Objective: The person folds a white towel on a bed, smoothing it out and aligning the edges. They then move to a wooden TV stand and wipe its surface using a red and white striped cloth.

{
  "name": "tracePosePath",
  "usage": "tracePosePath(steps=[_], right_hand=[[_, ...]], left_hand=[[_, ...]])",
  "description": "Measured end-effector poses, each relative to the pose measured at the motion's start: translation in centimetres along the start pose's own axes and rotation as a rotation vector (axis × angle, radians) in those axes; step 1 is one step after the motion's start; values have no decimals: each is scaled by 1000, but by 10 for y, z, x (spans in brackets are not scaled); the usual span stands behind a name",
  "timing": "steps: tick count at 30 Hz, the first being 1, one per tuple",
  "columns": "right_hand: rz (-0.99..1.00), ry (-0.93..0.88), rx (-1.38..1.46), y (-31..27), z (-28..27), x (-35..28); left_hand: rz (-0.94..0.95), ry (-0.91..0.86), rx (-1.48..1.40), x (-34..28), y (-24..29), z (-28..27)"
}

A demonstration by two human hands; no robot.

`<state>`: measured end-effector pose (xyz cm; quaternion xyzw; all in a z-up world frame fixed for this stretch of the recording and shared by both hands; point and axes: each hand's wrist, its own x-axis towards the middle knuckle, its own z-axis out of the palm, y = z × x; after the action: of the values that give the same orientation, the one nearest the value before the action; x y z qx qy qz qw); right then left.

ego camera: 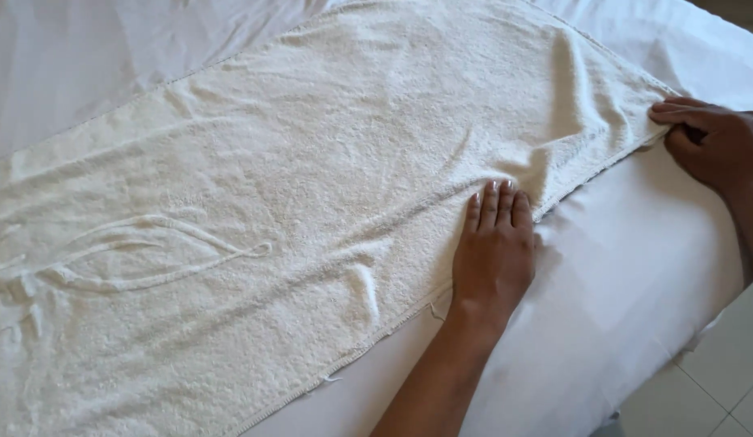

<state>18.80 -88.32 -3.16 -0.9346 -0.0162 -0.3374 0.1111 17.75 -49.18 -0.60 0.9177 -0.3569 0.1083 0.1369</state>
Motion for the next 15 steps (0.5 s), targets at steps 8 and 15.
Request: tracePosePath(steps=[8,15], right_hand=[[85,130,-179,9,6,-11],[-34,154,-325,64,33,-27]], left_hand=[[123,127,-67,-5,0,20],[-35,-12,-284,-26,-27,-48]])
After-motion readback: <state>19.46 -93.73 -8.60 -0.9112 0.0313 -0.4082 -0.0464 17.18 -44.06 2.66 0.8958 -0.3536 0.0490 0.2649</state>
